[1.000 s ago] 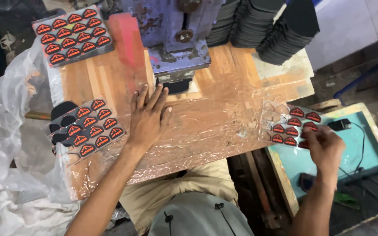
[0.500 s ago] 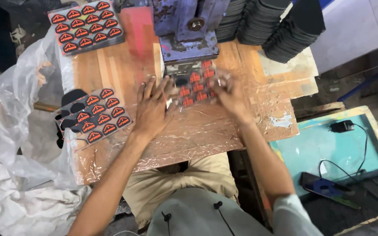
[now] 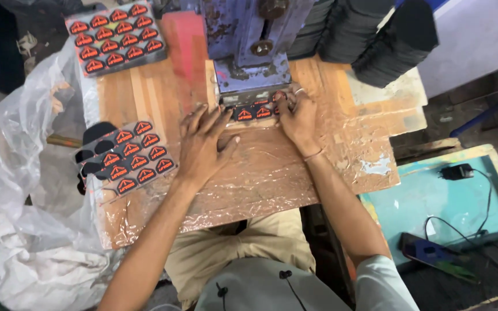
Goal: Applying logo stickers to fabric pieces using a heat press machine.
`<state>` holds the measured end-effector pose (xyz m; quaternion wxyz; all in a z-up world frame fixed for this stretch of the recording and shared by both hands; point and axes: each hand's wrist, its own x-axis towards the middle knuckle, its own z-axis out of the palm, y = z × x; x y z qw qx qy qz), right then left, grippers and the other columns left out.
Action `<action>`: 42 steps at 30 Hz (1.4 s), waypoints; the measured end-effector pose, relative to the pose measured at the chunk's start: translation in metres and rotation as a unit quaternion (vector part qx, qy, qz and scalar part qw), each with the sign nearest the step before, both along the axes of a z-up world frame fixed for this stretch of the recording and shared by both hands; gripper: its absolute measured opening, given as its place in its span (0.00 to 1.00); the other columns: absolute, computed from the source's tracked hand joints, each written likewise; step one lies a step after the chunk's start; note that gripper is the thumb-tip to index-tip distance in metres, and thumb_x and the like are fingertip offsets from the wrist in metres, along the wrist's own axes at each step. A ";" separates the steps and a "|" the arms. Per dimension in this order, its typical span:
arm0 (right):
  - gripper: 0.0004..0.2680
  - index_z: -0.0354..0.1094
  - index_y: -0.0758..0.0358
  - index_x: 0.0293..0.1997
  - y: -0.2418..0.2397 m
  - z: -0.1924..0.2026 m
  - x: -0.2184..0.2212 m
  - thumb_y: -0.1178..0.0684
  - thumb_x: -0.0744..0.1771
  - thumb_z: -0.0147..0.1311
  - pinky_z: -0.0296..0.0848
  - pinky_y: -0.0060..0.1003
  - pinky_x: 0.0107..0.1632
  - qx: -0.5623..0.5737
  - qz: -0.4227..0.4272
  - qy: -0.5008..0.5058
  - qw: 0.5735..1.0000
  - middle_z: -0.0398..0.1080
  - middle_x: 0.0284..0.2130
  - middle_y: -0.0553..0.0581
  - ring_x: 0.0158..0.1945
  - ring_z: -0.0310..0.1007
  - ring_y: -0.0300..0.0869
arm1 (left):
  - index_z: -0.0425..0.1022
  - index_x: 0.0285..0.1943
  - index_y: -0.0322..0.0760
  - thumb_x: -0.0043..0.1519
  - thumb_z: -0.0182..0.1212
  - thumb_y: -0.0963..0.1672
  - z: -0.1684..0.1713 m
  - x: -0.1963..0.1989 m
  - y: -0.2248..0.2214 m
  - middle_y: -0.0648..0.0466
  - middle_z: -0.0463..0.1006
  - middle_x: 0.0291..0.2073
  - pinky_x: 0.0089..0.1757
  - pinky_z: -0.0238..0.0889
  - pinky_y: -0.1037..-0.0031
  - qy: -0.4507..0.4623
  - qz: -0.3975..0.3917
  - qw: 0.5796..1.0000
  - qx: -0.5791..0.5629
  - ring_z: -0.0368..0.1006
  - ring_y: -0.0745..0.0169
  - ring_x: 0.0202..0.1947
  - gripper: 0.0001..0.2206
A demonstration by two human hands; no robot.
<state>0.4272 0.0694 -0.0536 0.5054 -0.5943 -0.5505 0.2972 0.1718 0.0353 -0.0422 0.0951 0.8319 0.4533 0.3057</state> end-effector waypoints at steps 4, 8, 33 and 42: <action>0.08 0.68 0.73 0.54 -0.007 0.010 -0.005 0.63 0.70 0.54 0.71 0.29 0.25 0.049 -0.010 -0.067 0.997 0.78 0.31 0.53 0.27 0.73 0.30 | 0.71 0.71 0.37 0.64 0.63 0.53 -0.002 0.002 -0.003 0.45 0.70 0.67 0.66 0.45 0.49 0.010 0.002 1.000 -0.005 0.55 0.41 0.70 0.28; 0.08 0.67 0.72 0.54 -0.005 0.016 -0.006 0.62 0.70 0.53 0.71 0.28 0.21 -0.020 -0.012 -0.012 1.000 0.77 0.29 0.53 0.22 0.72 0.30 | 0.72 0.70 0.38 0.63 0.63 0.53 -0.002 0.000 -0.001 0.45 0.70 0.67 0.66 0.46 0.50 0.012 0.002 1.000 0.000 0.55 0.41 0.70 0.28; 0.12 0.72 0.65 0.58 -0.140 0.024 0.055 0.58 0.68 0.57 0.68 0.28 0.24 -0.121 -0.023 0.016 0.992 0.77 0.33 0.54 0.23 0.71 0.32 | 0.76 0.56 0.24 0.53 0.77 0.51 -0.038 -0.268 -0.031 0.43 0.83 0.36 0.40 0.70 0.66 0.037 0.291 0.927 -0.233 0.78 0.51 0.38 0.30; 0.25 0.56 0.72 0.69 -0.154 0.122 -0.037 0.54 0.67 0.66 0.74 0.39 0.51 0.141 0.189 -0.014 0.972 0.69 0.55 0.65 0.51 0.74 0.45 | 0.72 0.61 0.36 0.52 0.74 0.46 0.004 -0.146 -0.079 0.47 0.84 0.35 0.38 0.73 0.69 -0.168 0.119 0.909 -0.362 0.81 0.61 0.35 0.27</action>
